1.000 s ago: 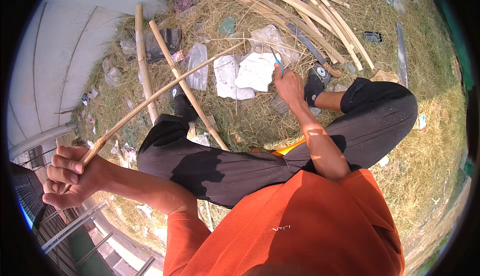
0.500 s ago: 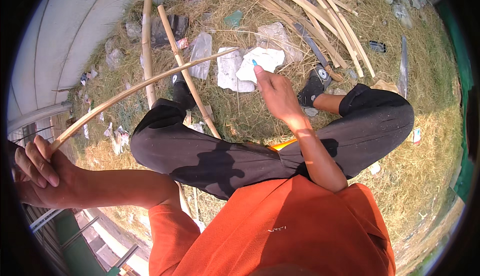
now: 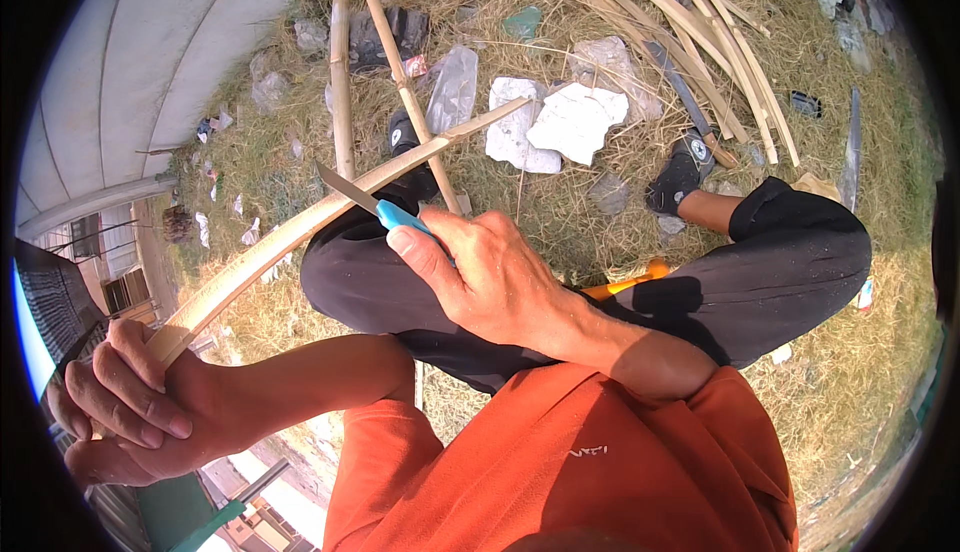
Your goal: The person sits on the ground and uses a knife to sharpen the ends of bamboo sticks. They hold each stick with one hand and carefully shave the wood with the other, rotating the stick to shape the tip. Finished sticks are placed aside.
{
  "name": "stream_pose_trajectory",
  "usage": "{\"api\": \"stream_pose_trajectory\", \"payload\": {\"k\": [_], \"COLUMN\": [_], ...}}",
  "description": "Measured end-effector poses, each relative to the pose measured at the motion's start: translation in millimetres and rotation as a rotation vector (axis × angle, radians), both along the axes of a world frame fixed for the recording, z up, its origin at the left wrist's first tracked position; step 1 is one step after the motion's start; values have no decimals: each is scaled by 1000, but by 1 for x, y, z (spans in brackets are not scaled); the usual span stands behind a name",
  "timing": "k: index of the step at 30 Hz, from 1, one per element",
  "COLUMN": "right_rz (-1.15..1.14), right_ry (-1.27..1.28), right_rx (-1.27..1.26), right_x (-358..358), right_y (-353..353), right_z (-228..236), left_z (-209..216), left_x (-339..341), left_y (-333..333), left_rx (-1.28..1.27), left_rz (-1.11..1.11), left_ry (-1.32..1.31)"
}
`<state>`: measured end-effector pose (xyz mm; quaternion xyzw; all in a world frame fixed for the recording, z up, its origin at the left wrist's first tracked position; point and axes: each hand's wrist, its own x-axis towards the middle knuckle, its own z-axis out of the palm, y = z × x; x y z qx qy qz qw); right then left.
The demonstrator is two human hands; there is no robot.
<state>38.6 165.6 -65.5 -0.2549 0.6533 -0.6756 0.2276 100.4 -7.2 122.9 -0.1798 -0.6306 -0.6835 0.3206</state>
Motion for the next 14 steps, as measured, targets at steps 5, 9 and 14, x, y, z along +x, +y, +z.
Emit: {"api": "stream_pose_trajectory", "payload": {"k": [5,9,14], "right_rz": [48,82,-130], "right_ry": [-8,102,21], "right_rx": [-173,-66,103], "right_x": [23,27,15], "right_y": [-6,-2,-2], "right_z": [29,36,-38], "left_z": [-3,-13,-17], "left_x": [8,6,11], "left_y": [34,32,18], "left_rx": [63,8,-45], "left_rz": [111,64,41], "left_ry": [-47,37,33]}}
